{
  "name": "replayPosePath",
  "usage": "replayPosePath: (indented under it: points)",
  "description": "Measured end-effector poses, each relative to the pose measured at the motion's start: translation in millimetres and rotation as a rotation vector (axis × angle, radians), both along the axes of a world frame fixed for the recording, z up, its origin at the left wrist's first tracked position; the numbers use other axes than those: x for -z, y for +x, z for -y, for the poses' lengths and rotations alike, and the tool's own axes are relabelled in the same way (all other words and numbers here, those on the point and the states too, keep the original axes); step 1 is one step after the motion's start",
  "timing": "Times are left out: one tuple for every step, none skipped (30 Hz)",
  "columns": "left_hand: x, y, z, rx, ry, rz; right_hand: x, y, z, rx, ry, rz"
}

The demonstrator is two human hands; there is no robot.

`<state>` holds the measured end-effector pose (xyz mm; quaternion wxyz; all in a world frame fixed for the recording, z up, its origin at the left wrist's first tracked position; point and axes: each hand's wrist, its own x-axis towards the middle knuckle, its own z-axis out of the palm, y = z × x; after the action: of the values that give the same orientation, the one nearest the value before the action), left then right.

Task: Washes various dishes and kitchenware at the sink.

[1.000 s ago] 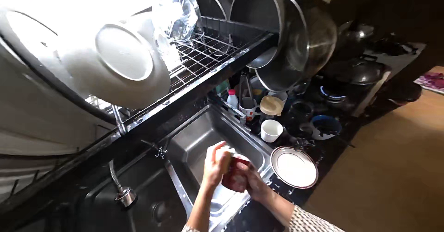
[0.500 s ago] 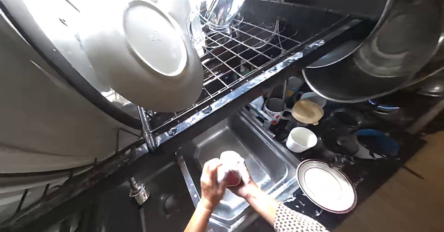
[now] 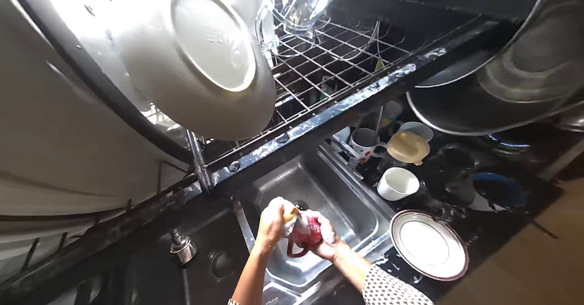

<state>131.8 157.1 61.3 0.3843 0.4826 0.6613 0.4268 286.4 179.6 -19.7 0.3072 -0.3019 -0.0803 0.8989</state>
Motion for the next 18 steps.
replayPosePath:
  points:
    - [4.0, -0.7, 0.1, -0.007, 0.018, -0.027, 2.9, 1.1, -0.7, -0.014, -0.002, -0.022]
    - [12.5, 1.1, 0.0, -0.024, 0.080, -0.143, 5.9, 1.7, -1.5, -0.035, -0.010, -0.048]
    - [20.7, 6.7, 1.9, -0.071, 0.167, -0.295, 7.6, 2.1, -2.6, -0.056, -0.020, -0.059]
    - [28.8, 14.4, 5.3, -0.120, 0.267, -0.473, 7.9, 2.8, -5.9, -0.075, -0.023, -0.057]
    - [35.3, 23.0, 10.7, -0.149, 0.360, -0.636, 8.0, 4.7, -10.5, -0.104, -0.010, -0.045]
    - [40.1, 31.2, 18.4, -0.130, 0.432, -0.750, 7.8, 8.4, -15.3, -0.146, 0.011, -0.029]
    - [43.1, 38.5, 26.8, -0.062, 0.470, -0.818, 5.8, 12.6, -20.6, -0.192, 0.031, -0.008]
    - [44.9, 43.8, 35.2, 0.034, 0.466, -0.847, 2.6, 16.6, -25.4, -0.233, 0.040, -0.003]
    - [46.7, 45.2, 41.2, 0.131, 0.454, -0.852, 1.5, 21.4, -28.3, -0.266, 0.041, -0.023]
    - [48.7, 41.5, 42.9, 0.229, 0.424, -0.845, 2.1, 25.0, -29.9, -0.295, 0.047, -0.031]
    - [49.4, 34.9, 40.2, 0.316, 0.371, -0.807, 3.3, 26.9, -31.1, -0.325, 0.054, -0.008]
    - [49.8, 27.4, 36.3, 0.376, 0.291, -0.730, 6.9, 27.0, -31.6, -0.349, 0.053, 0.037]
    - [50.0, 20.3, 32.7, 0.399, 0.185, -0.604, 10.1, 26.4, -31.0, -0.366, 0.050, 0.085]
    - [49.1, 14.9, 28.5, 0.369, 0.074, -0.434, 9.9, 24.3, -31.1, -0.365, 0.071, 0.126]
    - [47.9, 12.9, 24.0, 0.288, -0.032, -0.239, 7.0, 21.2, -31.4, -0.335, 0.142, 0.175]
    - [45.7, 15.7, 20.3, 0.175, -0.133, -0.032, 4.9, 17.6, -30.2, -0.277, 0.256, 0.237]
    - [40.8, 21.5, 17.0, 0.060, -0.224, 0.137, 5.8, 14.4, -29.4, -0.216, 0.396, 0.287]
    - [35.7, 26.6, 14.0, -0.036, -0.310, 0.269, 7.1, 12.2, -30.3, -0.171, 0.503, 0.334]
